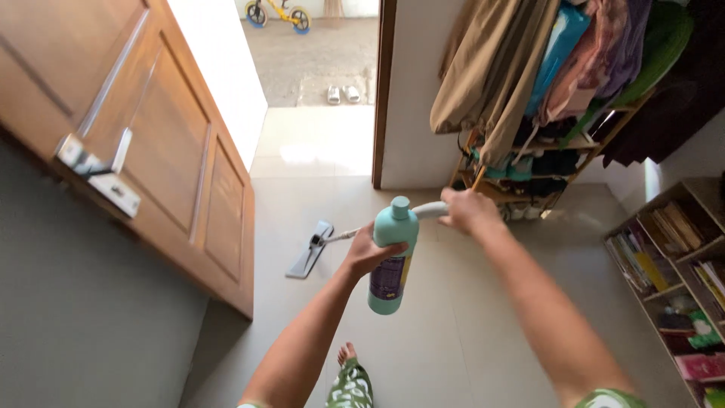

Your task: The person is mopping the floor while holding a bottle of cleaning solution.

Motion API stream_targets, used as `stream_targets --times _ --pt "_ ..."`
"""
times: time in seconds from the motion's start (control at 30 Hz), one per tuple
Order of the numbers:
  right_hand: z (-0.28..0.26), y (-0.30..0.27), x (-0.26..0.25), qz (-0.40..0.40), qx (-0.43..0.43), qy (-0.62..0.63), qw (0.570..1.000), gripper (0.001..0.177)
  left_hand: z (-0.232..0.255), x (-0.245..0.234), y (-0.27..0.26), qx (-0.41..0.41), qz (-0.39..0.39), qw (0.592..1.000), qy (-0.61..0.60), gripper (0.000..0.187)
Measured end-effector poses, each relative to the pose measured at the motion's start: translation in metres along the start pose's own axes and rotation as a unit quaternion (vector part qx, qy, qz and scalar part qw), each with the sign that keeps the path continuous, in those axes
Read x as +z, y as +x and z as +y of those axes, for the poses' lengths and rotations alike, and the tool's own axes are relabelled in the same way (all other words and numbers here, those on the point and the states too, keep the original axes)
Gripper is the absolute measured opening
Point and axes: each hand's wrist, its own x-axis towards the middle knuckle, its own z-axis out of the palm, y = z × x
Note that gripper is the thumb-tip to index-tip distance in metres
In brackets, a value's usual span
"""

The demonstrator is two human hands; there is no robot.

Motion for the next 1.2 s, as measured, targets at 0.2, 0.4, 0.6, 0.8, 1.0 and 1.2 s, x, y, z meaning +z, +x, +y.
stream_targets --times 0.2,0.4,0.6,0.8,1.0,1.2 --pt "0.069 0.137 -0.049 0.003 -0.027 0.565 0.824 0.038 -0.009 -0.028 0.144 0.095 -0.034 0.993 -0.057 0.096" --pt "0.075 0.245 -0.084 0.026 -0.043 0.697 0.715 0.033 0.003 -0.061 0.301 0.178 -0.053 0.973 0.137 0.100" --pt "0.099 0.333 -0.066 0.146 -0.029 0.759 0.634 0.025 0.037 -0.071 0.392 0.199 -0.104 0.965 0.135 0.088" --pt "0.144 0.427 -0.103 0.167 -0.058 0.745 0.643 0.019 0.037 -0.077 0.501 0.208 -0.089 0.960 0.168 0.083" --pt "0.194 0.546 -0.146 0.200 -0.088 0.706 0.674 0.019 0.044 -0.079 0.639 0.214 -0.097 0.969 0.077 0.092" --pt "0.270 0.684 -0.163 0.147 -0.149 0.722 0.660 0.022 0.063 -0.085 0.788 0.164 -0.064 0.984 0.040 0.100"
